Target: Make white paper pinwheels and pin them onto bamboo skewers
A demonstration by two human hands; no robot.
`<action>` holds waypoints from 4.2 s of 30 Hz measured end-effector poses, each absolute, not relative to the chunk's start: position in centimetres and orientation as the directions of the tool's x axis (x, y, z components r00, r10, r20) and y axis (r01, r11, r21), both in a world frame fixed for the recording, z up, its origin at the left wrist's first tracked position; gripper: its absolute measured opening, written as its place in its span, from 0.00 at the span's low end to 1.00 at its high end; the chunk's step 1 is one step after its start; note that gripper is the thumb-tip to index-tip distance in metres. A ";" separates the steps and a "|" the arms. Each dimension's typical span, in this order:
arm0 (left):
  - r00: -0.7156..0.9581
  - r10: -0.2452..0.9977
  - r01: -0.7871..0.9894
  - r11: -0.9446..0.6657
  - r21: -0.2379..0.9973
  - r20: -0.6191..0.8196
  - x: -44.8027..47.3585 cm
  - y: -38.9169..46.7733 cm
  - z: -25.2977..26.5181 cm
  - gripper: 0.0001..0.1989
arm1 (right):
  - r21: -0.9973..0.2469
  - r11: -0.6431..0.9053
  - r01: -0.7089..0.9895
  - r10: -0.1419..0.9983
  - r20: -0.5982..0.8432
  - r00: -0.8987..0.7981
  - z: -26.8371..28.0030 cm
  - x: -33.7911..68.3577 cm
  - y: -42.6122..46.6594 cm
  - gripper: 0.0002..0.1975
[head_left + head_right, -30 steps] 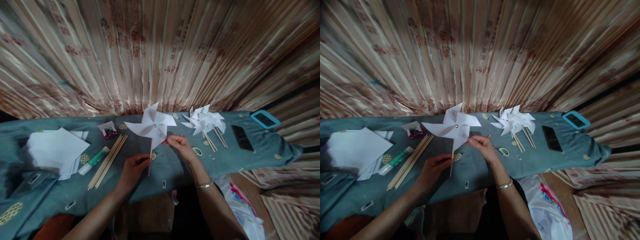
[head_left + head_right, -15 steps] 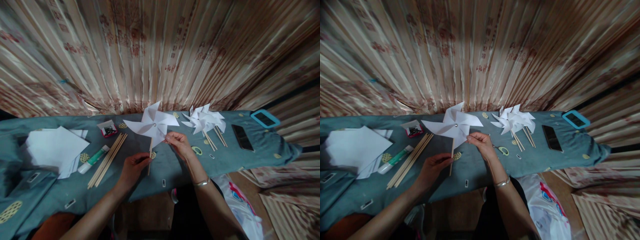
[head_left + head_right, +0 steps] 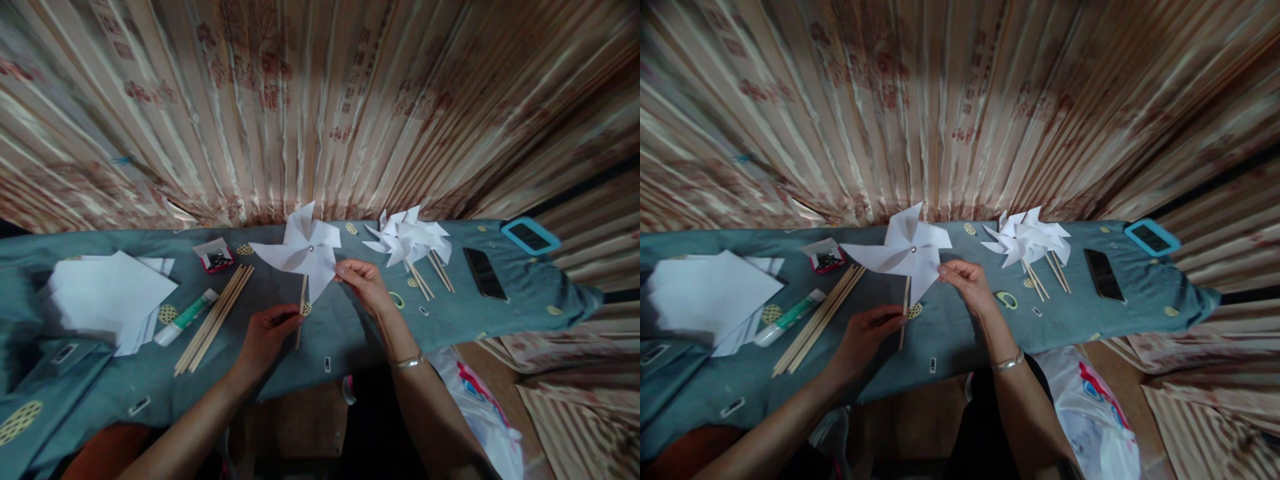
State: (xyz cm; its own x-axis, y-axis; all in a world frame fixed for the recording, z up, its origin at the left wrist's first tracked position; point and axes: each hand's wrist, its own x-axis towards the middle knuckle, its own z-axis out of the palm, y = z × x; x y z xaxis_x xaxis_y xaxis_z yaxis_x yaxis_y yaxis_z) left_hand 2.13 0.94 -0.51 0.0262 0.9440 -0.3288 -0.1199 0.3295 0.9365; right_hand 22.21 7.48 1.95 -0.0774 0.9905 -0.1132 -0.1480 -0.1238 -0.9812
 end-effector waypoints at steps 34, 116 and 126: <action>0.064 0.938 -0.118 0.346 0.931 -0.341 2.0 0.8 -0.9 0.11 | -0.994 0.030 -0.102 0.986 0.012 0.165 1.2 23.6 8.3 0.17; 0.045 0.923 -0.122 0.384 0.915 -0.382 1.8 1.0 -0.1 0.12 | -0.937 -0.192 -0.292 0.981 -0.180 -0.068 1.7 22.2 7.2 0.20; 0.059 0.928 -0.176 0.373 0.911 -0.369 1.9 1.1 -0.3 0.13 | -0.934 -0.251 -0.253 0.963 -0.214 -0.167 1.7 21.6 6.7 0.18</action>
State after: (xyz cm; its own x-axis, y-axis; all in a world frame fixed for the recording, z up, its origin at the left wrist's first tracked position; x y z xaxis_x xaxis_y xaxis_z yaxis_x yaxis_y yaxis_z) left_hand 1.93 1.12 -0.25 0.0592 0.9277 -0.3685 -0.1755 0.3731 0.9110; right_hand 21.64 6.72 1.74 -0.1667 0.9625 -0.2139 -0.2526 -0.2514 -0.9344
